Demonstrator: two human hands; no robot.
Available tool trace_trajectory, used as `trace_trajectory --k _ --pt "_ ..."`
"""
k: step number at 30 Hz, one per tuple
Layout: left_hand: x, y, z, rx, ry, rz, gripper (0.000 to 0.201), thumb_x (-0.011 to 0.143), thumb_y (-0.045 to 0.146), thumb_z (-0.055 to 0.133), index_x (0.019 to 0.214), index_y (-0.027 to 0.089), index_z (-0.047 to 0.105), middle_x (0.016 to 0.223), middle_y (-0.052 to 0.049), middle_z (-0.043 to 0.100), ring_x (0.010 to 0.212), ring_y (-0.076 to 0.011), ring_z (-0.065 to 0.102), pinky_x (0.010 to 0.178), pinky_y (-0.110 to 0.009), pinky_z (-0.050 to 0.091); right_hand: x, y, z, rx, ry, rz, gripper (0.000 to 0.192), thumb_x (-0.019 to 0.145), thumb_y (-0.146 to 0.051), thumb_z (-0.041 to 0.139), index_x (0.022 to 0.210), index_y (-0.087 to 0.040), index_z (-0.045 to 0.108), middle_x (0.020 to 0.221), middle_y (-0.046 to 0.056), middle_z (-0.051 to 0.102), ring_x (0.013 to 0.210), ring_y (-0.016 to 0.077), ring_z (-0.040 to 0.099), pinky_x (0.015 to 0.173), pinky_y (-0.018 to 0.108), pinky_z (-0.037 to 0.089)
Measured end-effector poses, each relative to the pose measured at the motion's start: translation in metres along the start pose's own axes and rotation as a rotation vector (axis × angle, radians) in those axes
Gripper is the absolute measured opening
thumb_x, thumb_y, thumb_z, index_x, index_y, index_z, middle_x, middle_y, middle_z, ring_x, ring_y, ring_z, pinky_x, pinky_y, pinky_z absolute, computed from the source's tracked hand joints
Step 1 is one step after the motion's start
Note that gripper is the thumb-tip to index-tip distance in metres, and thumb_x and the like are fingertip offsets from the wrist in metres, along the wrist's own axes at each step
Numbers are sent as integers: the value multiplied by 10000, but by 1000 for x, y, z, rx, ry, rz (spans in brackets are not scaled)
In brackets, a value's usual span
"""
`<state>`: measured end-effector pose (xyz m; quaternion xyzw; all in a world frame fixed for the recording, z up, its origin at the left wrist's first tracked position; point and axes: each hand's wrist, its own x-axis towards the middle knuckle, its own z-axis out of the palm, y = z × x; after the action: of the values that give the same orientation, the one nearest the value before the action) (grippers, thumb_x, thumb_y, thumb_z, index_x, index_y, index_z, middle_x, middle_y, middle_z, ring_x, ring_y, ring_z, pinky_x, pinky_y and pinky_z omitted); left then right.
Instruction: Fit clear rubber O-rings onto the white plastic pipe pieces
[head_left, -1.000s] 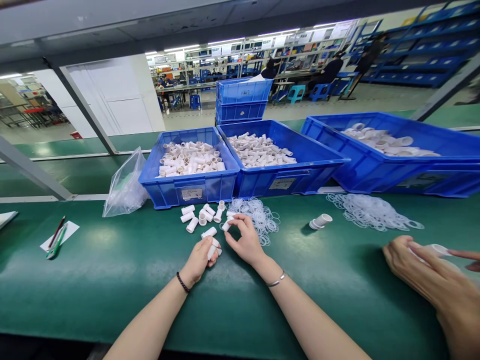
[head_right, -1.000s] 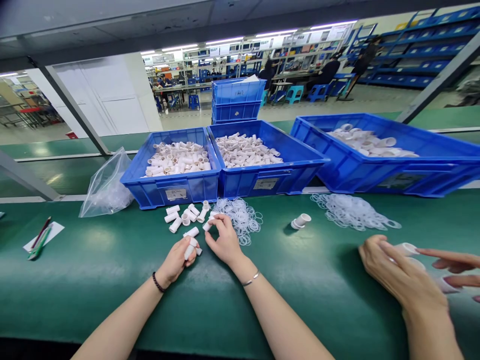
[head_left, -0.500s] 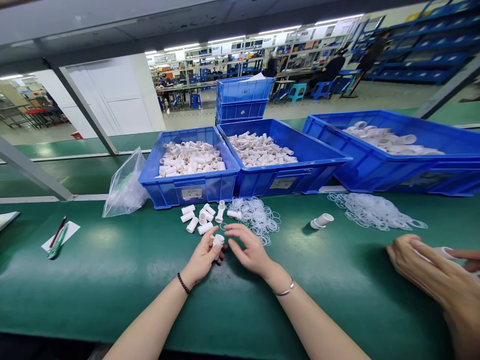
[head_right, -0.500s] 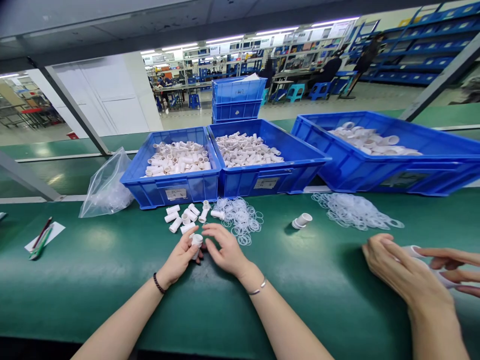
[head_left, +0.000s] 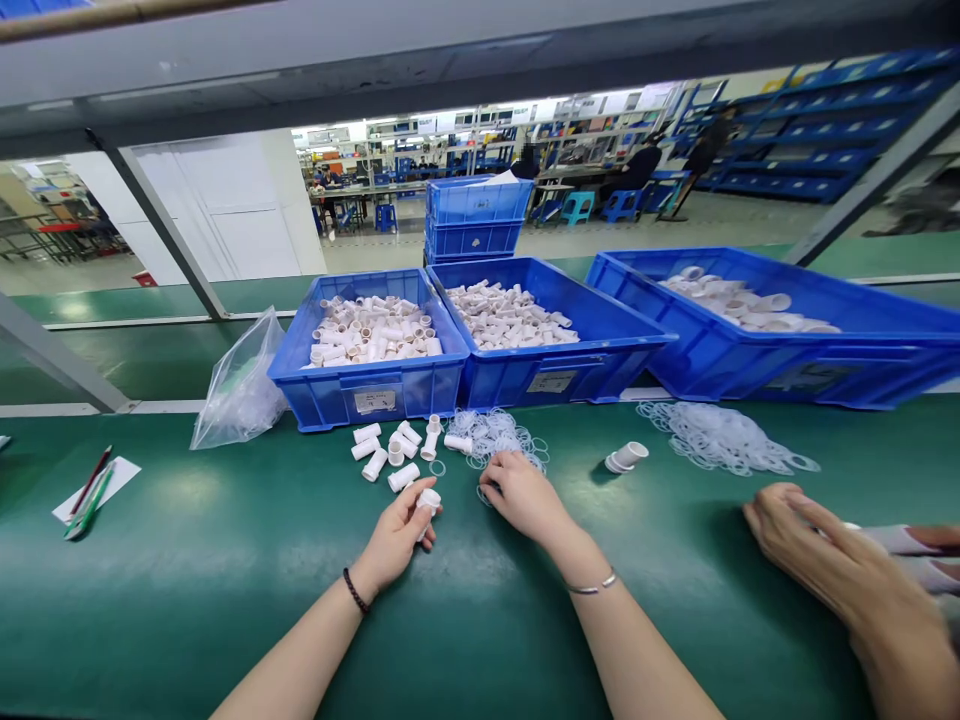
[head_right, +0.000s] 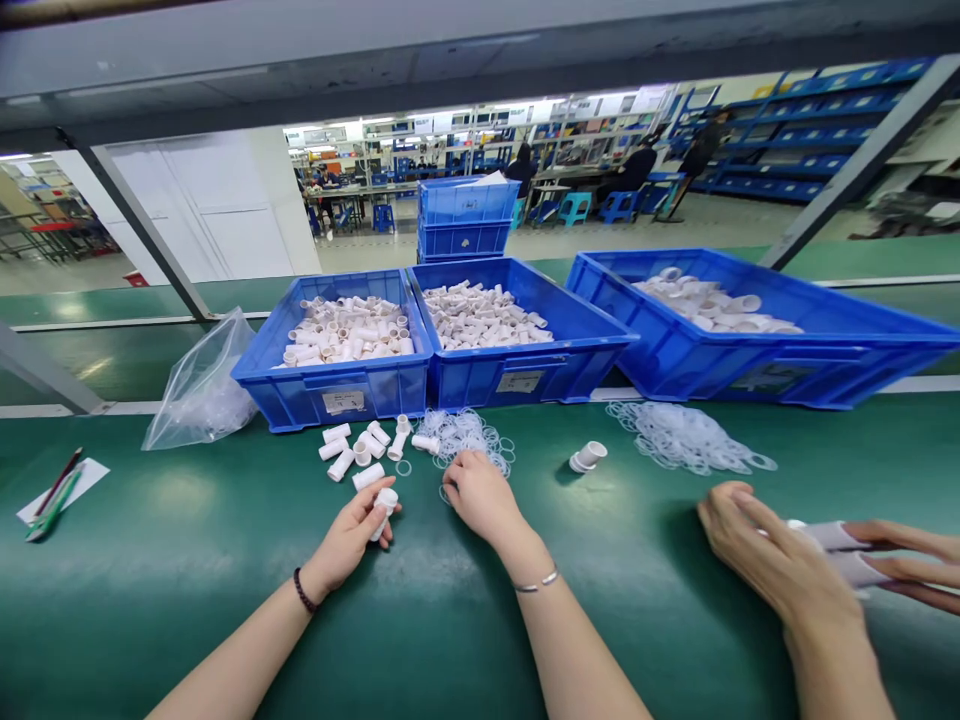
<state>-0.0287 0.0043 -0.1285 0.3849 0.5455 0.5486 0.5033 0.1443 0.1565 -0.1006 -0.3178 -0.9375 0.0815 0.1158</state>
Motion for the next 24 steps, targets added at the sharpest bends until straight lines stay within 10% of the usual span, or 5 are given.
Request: trace_trajectory --k 7,12,18,24 --pt "-4 -2 0 379 80 150 365 926 419 425 1179 171 510 895 -45 607 702 -142 521 692 -283 438 -4 -27 3 304 226 -51 118 876 -158 474 801 -180 562 814 51 589 783 186 553 724 298 437" --pt "-4 5 0 426 126 157 336 892 457 474 1054 175 556 921 -52 635 802 -181 572 760 -298 459 -11 -53 6 599 141 -131 92 920 -204 438 870 -191 514 736 0 588 652 129 547 624 233 415" --pt "-9 3 0 464 50 166 406 845 537 493 1049 201 592 1000 -60 676 908 -219 621 847 -325 484 -14 -62 9 373 86 -135 92 885 -184 494 891 -182 586 830 24 652 775 152 602 705 239 440" --pt "5 -14 -7 445 233 67 383 594 602 674 849 317 647 882 36 723 933 -302 648 770 -367 538 -10 -61 8 209 -61 -187 208 911 -351 488 993 -216 623 1011 3 693 953 155 635 736 201 465"
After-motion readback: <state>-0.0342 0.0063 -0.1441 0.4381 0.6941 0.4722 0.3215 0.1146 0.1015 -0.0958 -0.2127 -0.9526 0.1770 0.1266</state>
